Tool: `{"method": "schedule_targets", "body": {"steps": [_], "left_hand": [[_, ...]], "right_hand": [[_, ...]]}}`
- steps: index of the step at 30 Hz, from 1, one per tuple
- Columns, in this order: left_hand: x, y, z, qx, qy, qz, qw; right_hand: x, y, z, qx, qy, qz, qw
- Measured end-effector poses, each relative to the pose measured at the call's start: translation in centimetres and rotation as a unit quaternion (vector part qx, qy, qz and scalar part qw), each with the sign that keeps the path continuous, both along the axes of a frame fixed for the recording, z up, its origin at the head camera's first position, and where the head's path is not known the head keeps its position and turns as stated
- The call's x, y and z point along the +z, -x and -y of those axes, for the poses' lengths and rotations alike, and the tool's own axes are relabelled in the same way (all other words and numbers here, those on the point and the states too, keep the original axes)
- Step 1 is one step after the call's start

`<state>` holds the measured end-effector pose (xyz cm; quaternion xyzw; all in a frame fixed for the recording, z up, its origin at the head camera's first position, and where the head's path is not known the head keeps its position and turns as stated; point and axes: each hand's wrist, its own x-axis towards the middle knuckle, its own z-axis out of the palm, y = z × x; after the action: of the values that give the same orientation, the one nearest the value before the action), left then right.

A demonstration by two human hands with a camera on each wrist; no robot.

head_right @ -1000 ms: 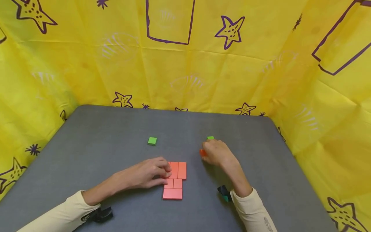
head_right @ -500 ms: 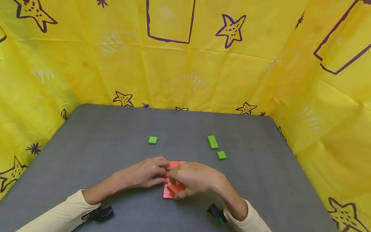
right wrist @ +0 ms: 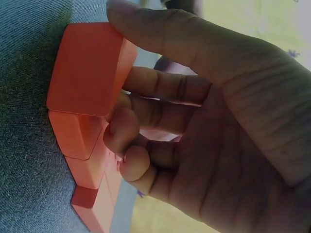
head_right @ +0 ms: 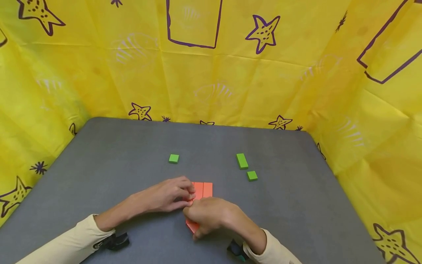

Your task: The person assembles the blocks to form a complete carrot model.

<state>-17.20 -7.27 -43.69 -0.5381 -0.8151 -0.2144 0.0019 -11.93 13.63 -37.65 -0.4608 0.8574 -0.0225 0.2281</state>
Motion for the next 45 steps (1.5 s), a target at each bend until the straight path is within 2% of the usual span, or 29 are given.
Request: {"method": "schedule_targets", "body": {"steps": [12, 18, 22, 24, 26, 28, 30, 32, 34, 37, 41, 45], "left_hand": [[0.1, 0.3, 0.0, -0.008, -0.006, -0.011, 0.9999], [0.2, 0.6, -0.1, 0.000, -0.001, -0.010, 0.9999], [0.1, 0.5, -0.2, -0.006, 0.001, -0.020, 0.9998], [0.1, 0.4, -0.3, -0.013, -0.003, -0.031, 0.9994], [0.1, 0.4, -0.4, -0.017, -0.006, -0.043, 0.9989], [0.1, 0.3, -0.4, -0.016, -0.008, -0.055, 0.9983], [0.2, 0.2, -0.4, -0.010, -0.005, -0.064, 0.9979], [0.3, 0.0, -0.3, -0.004, 0.002, -0.069, 0.9976], [0.4, -0.2, -0.2, -0.001, 0.010, -0.069, 0.9975], [0.5, -0.6, -0.3, -0.004, 0.026, -0.059, 0.9979], [0.7, -1.0, -0.3, -0.009, 0.044, -0.049, 0.9978], [0.9, -1.2, -0.3, -0.011, 0.052, -0.050, 0.9974]], "right_hand": [[-0.1, 0.3, -0.1, -0.014, 0.013, 0.020, 1.000], [0.0, 0.6, -0.1, -0.022, 0.009, 0.030, 0.999], [0.4, 1.1, -0.8, -0.040, 0.018, 0.052, 0.998], [0.9, 1.8, -1.7, -0.064, 0.040, 0.071, 0.995], [1.5, 2.9, -3.0, -0.100, 0.067, 0.069, 0.990], [2.0, 4.3, -4.6, -0.142, 0.090, 0.033, 0.985], [2.2, 6.0, -6.5, -0.189, 0.099, -0.028, 0.977], [1.8, 7.8, -8.3, -0.235, 0.087, -0.093, 0.964], [1.0, 9.6, -9.9, -0.272, 0.066, -0.130, 0.951], [-0.3, 11.4, -11.5, -0.314, 0.029, -0.121, 0.941], [-1.7, 12.3, -12.2, -0.332, 0.015, -0.090, 0.939], [-2.4, 12.3, -11.9, -0.317, 0.060, -0.122, 0.939]]}}
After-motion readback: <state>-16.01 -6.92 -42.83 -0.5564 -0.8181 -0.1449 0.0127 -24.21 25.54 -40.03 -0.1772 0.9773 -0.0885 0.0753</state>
